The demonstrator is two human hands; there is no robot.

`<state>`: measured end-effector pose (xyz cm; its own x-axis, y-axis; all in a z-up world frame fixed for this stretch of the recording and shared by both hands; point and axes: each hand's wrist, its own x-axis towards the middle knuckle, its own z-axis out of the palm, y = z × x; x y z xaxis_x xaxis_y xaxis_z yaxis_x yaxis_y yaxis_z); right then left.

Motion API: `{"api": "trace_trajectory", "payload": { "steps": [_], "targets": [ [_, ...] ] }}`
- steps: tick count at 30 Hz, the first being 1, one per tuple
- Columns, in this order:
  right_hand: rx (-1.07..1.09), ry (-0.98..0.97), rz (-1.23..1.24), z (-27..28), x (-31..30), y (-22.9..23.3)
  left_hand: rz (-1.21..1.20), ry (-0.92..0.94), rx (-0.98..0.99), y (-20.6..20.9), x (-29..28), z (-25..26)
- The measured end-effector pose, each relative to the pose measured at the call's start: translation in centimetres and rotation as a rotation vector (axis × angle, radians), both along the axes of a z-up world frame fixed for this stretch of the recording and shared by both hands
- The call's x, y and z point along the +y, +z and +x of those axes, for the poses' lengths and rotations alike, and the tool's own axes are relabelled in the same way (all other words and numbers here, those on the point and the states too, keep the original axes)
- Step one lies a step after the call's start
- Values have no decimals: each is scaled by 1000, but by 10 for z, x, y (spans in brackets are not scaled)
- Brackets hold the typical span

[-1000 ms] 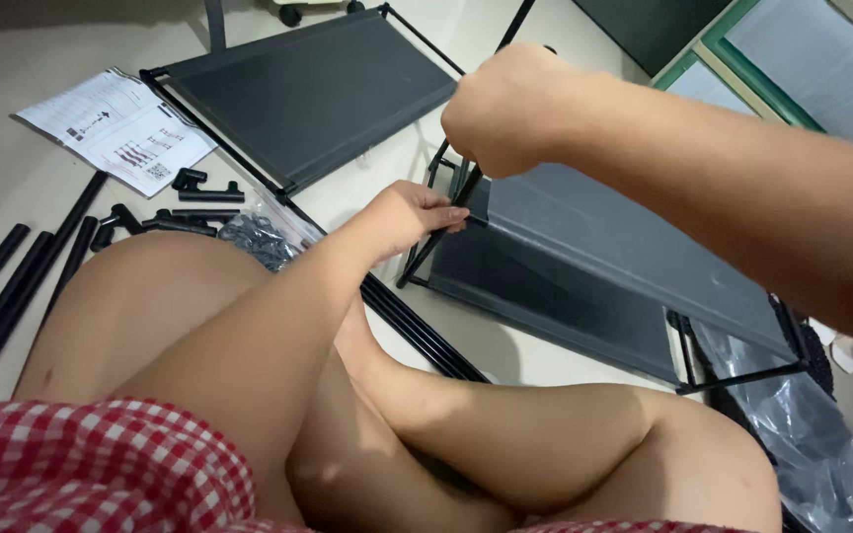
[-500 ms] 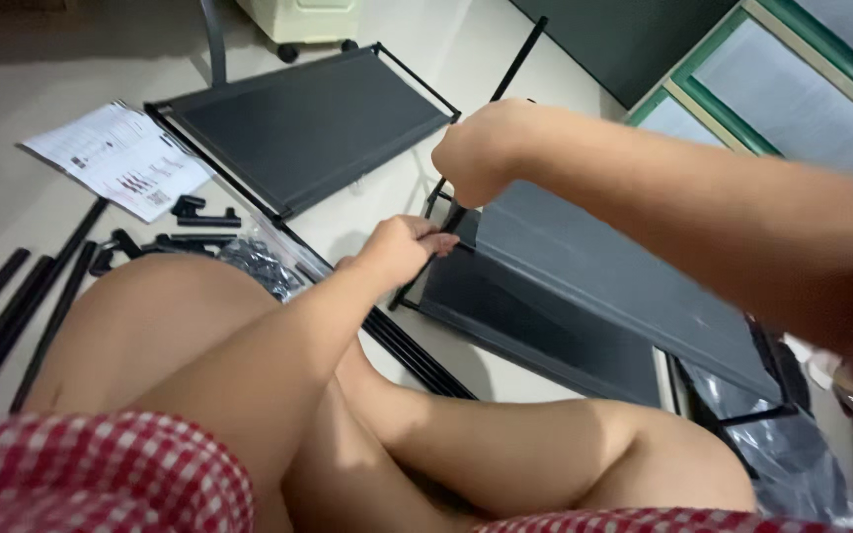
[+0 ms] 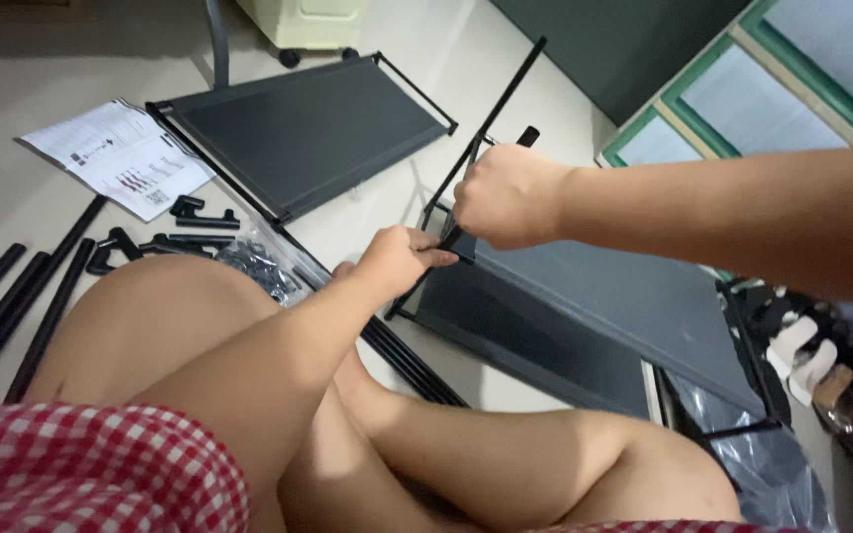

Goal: The person assembles a three-tier black metal shelf by inserting vertical poles into corner brackets and attaching shelf panels. They work on the floor, connecting frame pieces and securing the shelves in place.

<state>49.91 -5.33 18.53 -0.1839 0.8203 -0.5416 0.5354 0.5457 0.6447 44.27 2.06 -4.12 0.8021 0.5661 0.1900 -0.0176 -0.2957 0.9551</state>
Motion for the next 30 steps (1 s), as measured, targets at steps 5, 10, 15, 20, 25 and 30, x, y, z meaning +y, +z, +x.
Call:
{"api": "trace_trajectory", "payload": {
  "steps": [5,10,15,20,25,30],
  "targets": [
    [-77,-268,-68,-19,16,-5,-10,35,-49,-10,0,7],
    [-96,-516,-54,-36,37,-7,66,40,28,-10,0,17],
    [-122,-540,-86,-39,48,-11,93,36,-21,-9,6,6],
    [-258,-388,-108,-26,24,-19,33,14,35,-3,3,-2],
    [-29,61,74,-1,-9,-18,73,7,17,-3,3,-1],
    [-44,-130,5,-6,-1,-21,24,23,-185,-2,-5,-2]
  ]
}}
